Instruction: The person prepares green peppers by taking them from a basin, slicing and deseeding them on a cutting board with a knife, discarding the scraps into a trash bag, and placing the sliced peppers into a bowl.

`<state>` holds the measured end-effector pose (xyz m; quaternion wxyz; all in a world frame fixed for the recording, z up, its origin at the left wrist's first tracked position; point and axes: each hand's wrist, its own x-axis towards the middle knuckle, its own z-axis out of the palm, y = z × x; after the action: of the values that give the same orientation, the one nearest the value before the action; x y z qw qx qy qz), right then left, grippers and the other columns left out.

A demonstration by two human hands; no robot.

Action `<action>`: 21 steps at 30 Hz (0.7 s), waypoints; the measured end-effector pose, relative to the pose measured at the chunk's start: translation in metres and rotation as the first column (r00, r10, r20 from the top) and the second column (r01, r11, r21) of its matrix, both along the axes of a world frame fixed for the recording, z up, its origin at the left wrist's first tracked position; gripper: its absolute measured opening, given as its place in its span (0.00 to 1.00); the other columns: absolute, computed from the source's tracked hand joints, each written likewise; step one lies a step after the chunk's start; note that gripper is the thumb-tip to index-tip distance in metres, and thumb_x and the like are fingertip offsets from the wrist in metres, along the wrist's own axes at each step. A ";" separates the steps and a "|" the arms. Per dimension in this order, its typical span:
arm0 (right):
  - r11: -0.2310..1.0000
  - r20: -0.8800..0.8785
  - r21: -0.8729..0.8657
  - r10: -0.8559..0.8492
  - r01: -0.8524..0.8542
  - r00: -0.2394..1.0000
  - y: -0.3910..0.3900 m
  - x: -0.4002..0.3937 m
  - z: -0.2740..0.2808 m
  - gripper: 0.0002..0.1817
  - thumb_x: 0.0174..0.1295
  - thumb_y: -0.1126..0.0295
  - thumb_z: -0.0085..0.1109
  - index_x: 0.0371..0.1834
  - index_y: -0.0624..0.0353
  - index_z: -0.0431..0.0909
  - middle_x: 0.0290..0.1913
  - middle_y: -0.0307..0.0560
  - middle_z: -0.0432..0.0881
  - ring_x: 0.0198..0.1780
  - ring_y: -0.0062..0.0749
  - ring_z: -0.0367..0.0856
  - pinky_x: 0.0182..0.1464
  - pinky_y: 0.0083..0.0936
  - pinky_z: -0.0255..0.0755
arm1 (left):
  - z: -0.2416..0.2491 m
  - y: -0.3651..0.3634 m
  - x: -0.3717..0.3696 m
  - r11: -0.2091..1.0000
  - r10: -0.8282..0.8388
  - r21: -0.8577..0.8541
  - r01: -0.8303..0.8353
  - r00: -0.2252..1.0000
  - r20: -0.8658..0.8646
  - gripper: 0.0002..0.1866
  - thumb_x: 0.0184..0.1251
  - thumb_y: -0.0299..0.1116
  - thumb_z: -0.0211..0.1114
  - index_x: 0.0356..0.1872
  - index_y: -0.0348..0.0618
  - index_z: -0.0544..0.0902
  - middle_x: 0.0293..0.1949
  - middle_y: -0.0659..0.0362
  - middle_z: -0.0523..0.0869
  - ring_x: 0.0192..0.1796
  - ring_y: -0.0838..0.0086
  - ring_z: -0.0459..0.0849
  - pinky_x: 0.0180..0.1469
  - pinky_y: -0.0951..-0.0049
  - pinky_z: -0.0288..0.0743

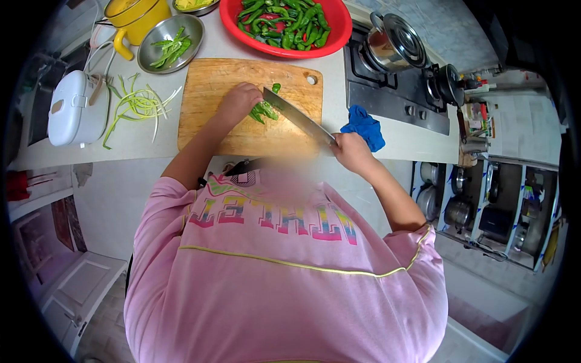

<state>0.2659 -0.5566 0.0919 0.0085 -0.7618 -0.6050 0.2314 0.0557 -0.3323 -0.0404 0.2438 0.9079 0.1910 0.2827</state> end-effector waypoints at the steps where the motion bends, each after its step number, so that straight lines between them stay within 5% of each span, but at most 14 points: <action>1: 1.000 0.000 0.018 0.001 -0.001 1.000 0.000 0.001 -0.002 0.08 0.53 0.70 0.58 0.24 0.65 0.75 0.22 0.61 0.77 0.29 0.57 0.78 0.32 0.46 0.69 | 0.000 0.000 0.000 1.000 0.002 -0.008 -0.002 1.000 0.006 0.04 0.52 0.29 0.66 0.29 0.41 0.81 0.32 0.57 0.82 0.39 0.62 0.79 0.44 0.66 0.74; 15: 0.999 0.043 0.034 -0.044 0.043 0.998 0.006 -0.003 -0.015 0.08 0.51 0.72 0.54 0.25 0.67 0.78 0.25 0.66 0.78 0.32 0.59 0.79 0.38 0.46 0.74 | -0.001 0.005 -0.007 0.999 -0.004 -0.035 0.004 1.000 0.011 0.05 0.51 0.29 0.66 0.27 0.39 0.80 0.31 0.55 0.81 0.39 0.61 0.78 0.44 0.65 0.72; 21: 0.964 -0.327 -0.088 -0.266 0.251 0.907 0.005 0.010 -0.001 0.11 0.54 0.70 0.58 0.25 0.71 0.76 0.19 0.59 0.77 0.20 0.44 0.79 0.25 0.35 0.72 | 0.008 0.006 -0.008 0.997 -0.009 -0.073 0.008 1.000 -0.013 0.05 0.52 0.30 0.66 0.27 0.40 0.80 0.32 0.56 0.81 0.41 0.61 0.77 0.46 0.65 0.72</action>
<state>0.2756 -0.5521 0.0913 0.1254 -0.7845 -0.4831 0.3681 0.0476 -0.3267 -0.0323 0.2768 0.9009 0.1991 0.2685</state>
